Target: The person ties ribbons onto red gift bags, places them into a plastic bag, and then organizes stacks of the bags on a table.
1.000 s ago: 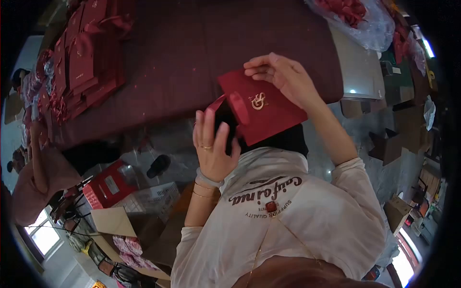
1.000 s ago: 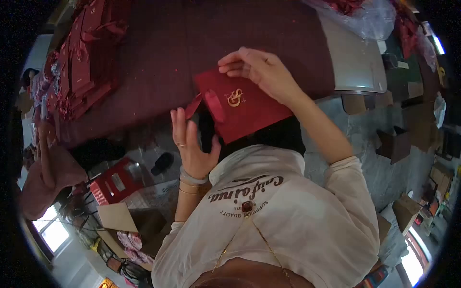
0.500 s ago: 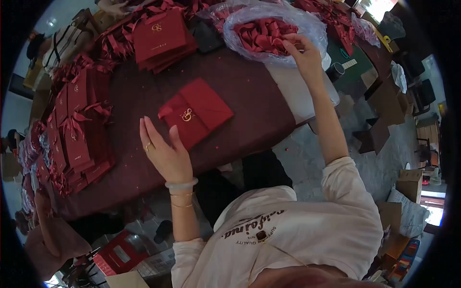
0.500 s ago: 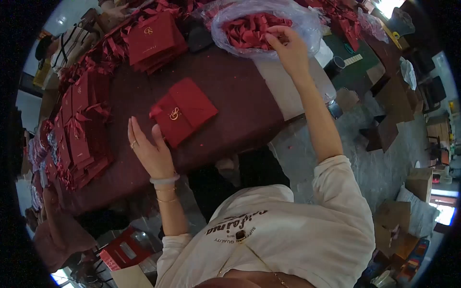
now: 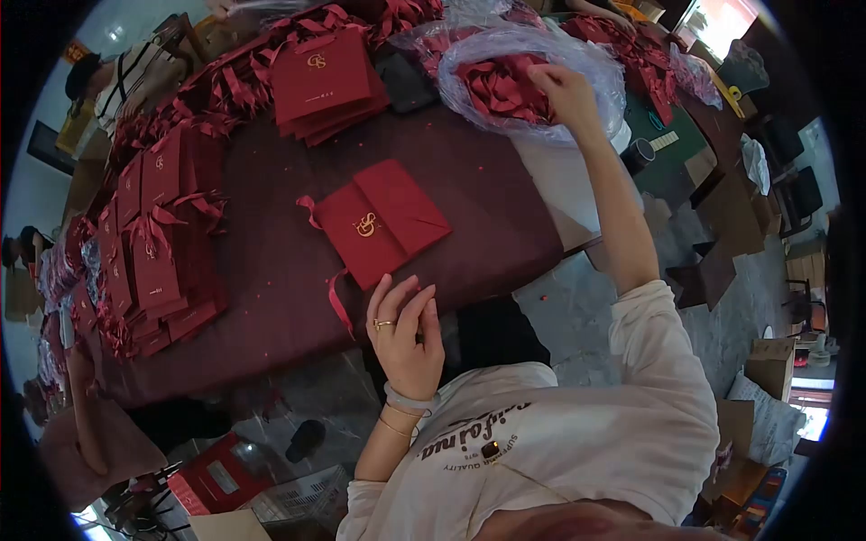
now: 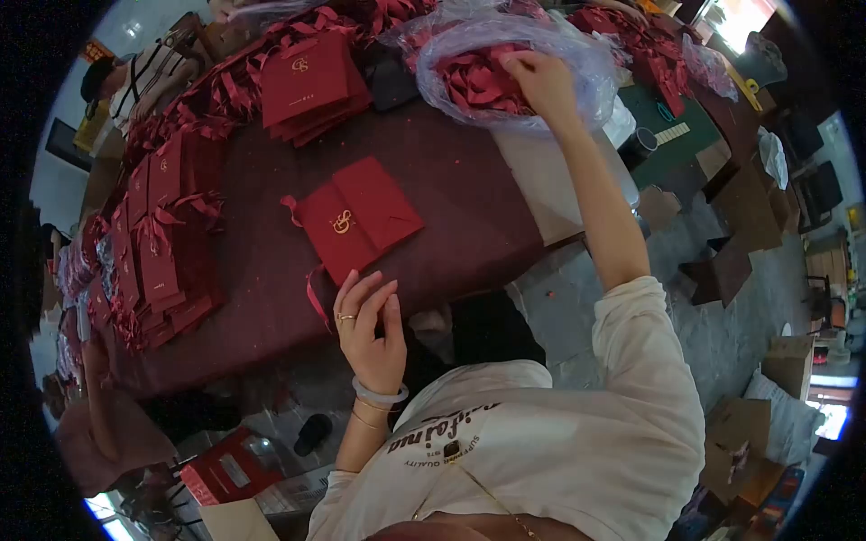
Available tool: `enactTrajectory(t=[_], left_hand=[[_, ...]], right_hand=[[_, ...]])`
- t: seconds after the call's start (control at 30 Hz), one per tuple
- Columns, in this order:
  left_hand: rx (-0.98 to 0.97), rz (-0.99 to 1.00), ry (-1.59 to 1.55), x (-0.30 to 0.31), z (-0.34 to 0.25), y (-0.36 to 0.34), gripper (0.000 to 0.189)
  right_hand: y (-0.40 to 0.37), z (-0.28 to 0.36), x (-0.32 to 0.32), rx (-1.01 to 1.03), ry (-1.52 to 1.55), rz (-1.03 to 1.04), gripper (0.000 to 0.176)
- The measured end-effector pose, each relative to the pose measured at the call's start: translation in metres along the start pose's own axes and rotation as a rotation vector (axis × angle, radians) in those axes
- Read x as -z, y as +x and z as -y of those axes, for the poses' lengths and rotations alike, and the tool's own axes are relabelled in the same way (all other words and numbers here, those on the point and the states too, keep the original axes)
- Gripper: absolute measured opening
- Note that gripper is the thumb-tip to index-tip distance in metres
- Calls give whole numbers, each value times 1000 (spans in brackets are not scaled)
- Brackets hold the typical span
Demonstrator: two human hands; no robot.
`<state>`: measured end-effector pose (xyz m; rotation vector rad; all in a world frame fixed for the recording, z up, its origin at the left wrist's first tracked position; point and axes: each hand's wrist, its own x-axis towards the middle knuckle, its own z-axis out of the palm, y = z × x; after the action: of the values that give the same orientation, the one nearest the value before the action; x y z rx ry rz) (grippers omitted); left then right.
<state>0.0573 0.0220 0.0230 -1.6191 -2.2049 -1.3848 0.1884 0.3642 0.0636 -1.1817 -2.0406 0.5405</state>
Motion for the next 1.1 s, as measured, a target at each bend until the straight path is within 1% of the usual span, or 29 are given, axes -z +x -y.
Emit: enactTrajectory(t=[0.07, 0.1, 0.13, 0.17, 0.2, 0.23, 0.27, 0.3, 0.37, 0.4, 0.43, 0.47, 0.5, 0.53, 0.6, 0.63, 0.67, 0.7, 0.73, 0.77, 0.8, 0.83, 0.87, 0.9, 0.93, 1.0, 1.03, 1.07, 1.1], left_hand=[[18, -15, -89, -1, -1, -1, 18], [26, -14, -91, -2, -3, -1, 18], [33, 8, -205, -3, -6, -2, 18], [43, 30, -319, -4, -9, -2, 19], [42, 95, -398, -4, -11, -2, 19], [137, 236, -588, -3, -15, -2, 22], [240, 376, -775, -2, -18, -2, 27], [336, 538, -1092, -1, -20, 2, 40], [742, 627, -1599, -11, -20, -8, 45], [850, 669, -1704, -1, -27, 4, 41], [821, 581, -1610, 0, -29, 7, 38], [794, 502, -1508, 0, -29, 6, 36], [729, 418, -1381, -5, -19, -2, 29], [759, 404, -1368, -2, -18, -7, 29], [895, 265, -1374, 7, -20, -12, 26], [954, 197, -1374, 10, -20, -15, 25], [967, 189, -1360, 13, -19, -19, 25], [901, 169, -1256, 14, -17, -22, 25], [832, 151, -1153, 14, -16, -25, 26], [854, 165, -1068, 13, -16, -27, 24], [851, 227, -1011, 14, -19, -28, 23], [842, 287, -957, 15, -22, -28, 22], [748, 311, -944, 10, -20, -34, 20], [746, 317, -943, 9, -20, -36, 20], [771, 329, -891, 8, -20, -37, 16], [803, 383, -791, 10, -25, -32, 12], [758, 441, -801, 9, -24, -34, 12], [713, 497, -808, 7, -22, -37, 12], [572, 541, -730, 7, -23, -36, 11]], right_hand=[[-8, 3, 7, 76, 434, -245, 33], [-17, 15, 15, 88, 648, -280, 32], [-28, 28, 23, 98, 861, -315, 30], [-38, 23, 34, 129, 883, -240, 21], [-63, 52, 44, 96, 1016, -16, 18], [-95, 83, 56, 54, 1146, 215, 15], [-121, 93, 62, -47, 1132, 443, 12], [-144, 99, 66, -154, 1112, 676, 10], [-182, 117, 62, -291, 861, 1066, 11], [-194, 119, 56, -270, 807, 1193, 10], [-206, 119, 49, -246, 754, 1321, 10], [-218, 119, 43, -264, 771, 1354, 10], [-228, 118, 38, -290, 707, 1381, 10], [-236, 116, 33, -310, 639, 1403, 10], [-245, 99, 20, -289, 620, 1435, 12], [-252, 90, 11, -116, 664, 1284, 15], [-255, 84, 5, 54, 703, 1122, 18], [-253, 84, 5, 15, 652, 1045, 21], [-255, 81, -3, -60, 792, 895, 25], [-257, 79, -12, -142, 924, 737, 30], [-250, 81, -16, -129, 1028, 741, 41], [-247, 87, -19, -129, 1030, 739, 41], [-245, 94, -23, -91, 997, 733, 43], [-244, 97, -26, -55, 963, 726, 44], [-243, 92, -27, -74, 941, 796, 37], [-239, 86, -28, -442, 1161, 860, 23], [-242, 89, -33, -521, 1301, 742, 16], [-240, 94, -35, -718, 1537, 673, 17], [-235, 97, -36, -919, 1764, 594, 19]])
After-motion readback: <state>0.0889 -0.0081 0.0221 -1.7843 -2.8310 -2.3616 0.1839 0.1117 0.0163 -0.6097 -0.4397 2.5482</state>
